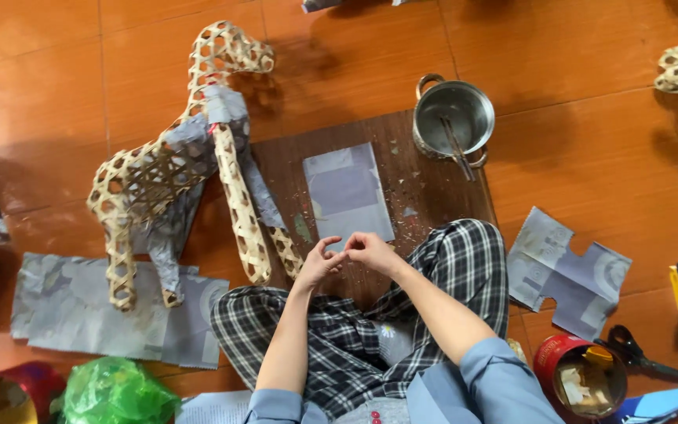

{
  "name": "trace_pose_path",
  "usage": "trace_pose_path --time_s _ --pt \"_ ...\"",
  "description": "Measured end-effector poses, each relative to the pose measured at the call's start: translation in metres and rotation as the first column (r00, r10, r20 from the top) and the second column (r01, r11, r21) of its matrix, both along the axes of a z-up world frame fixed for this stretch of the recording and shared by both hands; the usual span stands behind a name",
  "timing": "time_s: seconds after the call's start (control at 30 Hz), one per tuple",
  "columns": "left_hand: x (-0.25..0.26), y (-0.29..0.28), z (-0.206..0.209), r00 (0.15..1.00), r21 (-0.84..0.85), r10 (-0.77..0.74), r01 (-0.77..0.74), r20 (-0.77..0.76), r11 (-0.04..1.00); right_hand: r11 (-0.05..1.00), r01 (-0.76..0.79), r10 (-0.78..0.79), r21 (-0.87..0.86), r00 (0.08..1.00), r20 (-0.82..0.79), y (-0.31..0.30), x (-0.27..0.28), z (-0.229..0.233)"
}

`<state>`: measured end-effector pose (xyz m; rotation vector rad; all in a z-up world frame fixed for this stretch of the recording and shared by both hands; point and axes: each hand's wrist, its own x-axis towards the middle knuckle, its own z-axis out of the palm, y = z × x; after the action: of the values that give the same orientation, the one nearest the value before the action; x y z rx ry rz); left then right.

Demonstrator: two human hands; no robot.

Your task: Applying patterned paper to a giraffe-shaped woven frame using adhesive and a brush.

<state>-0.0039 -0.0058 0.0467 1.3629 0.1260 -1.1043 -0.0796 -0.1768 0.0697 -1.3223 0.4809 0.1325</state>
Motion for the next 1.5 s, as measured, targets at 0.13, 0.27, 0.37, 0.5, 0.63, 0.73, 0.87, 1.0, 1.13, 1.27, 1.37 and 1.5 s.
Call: trace_pose_path --time_s 0.13,0.27,0.37,0.5,0.63,0.73,0.87,1.0,1.13,1.27,1.37,1.5 --pt "0.001 0.002 0.009 0.960 0.142 -0.008 -0.034 0.280 0.989 0.847 -0.039 0.069 -0.530 0.997 0.036 -0.059 0.017 0.044" --pt "0.005 0.005 -0.010 0.798 0.562 -0.246 -0.136 0.551 0.816 0.646 0.087 -0.281 -0.759 0.951 -0.130 -0.133 0.024 0.007" --pt "0.000 0.002 -0.031 0.626 0.676 -0.435 -0.208 0.648 0.707 0.698 0.330 -0.522 -0.635 0.842 -0.137 -0.186 0.023 -0.089" --pt "-0.005 -0.005 -0.034 0.602 0.659 -0.410 -0.272 0.685 0.701 0.768 0.457 -0.558 -0.449 0.822 -0.116 -0.155 0.028 -0.029" --pt "-0.002 -0.013 -0.043 0.633 0.694 -0.410 -0.293 0.657 0.658 0.704 0.344 -0.503 -0.622 0.859 -0.093 -0.149 0.028 -0.047" --pt "-0.001 -0.016 -0.036 0.637 0.695 -0.423 -0.256 0.644 0.672 0.724 0.150 -0.386 -0.674 0.897 -0.214 -0.136 0.026 -0.037" --pt "-0.001 -0.018 -0.020 0.674 0.700 -0.417 -0.212 0.610 0.682 0.712 -0.292 -0.038 -0.638 0.892 -0.450 -0.090 0.018 -0.005" --pt "0.002 -0.018 -0.025 0.685 0.687 -0.387 -0.229 0.617 0.689 0.580 -0.389 0.000 -0.715 0.879 -0.478 -0.057 0.026 -0.021" --pt "0.002 -0.015 -0.023 0.757 0.607 -0.224 -0.271 0.614 0.747 0.815 0.117 -0.265 -0.568 0.946 -0.186 -0.046 0.026 -0.075" --pt "0.007 -0.012 -0.032 0.779 0.515 -0.062 -0.350 0.624 0.783 0.888 0.450 -0.418 0.092 0.875 -0.245 -0.046 0.028 -0.088" --pt "0.005 -0.013 -0.027 0.769 0.480 0.012 -0.411 0.639 0.775 0.834 0.457 -0.376 0.309 0.881 -0.286 -0.052 0.038 -0.048" --pt "0.009 -0.007 -0.021 0.782 0.446 0.095 -0.445 0.616 0.777 0.799 0.458 -0.378 0.389 0.886 -0.267 -0.056 0.054 0.001"
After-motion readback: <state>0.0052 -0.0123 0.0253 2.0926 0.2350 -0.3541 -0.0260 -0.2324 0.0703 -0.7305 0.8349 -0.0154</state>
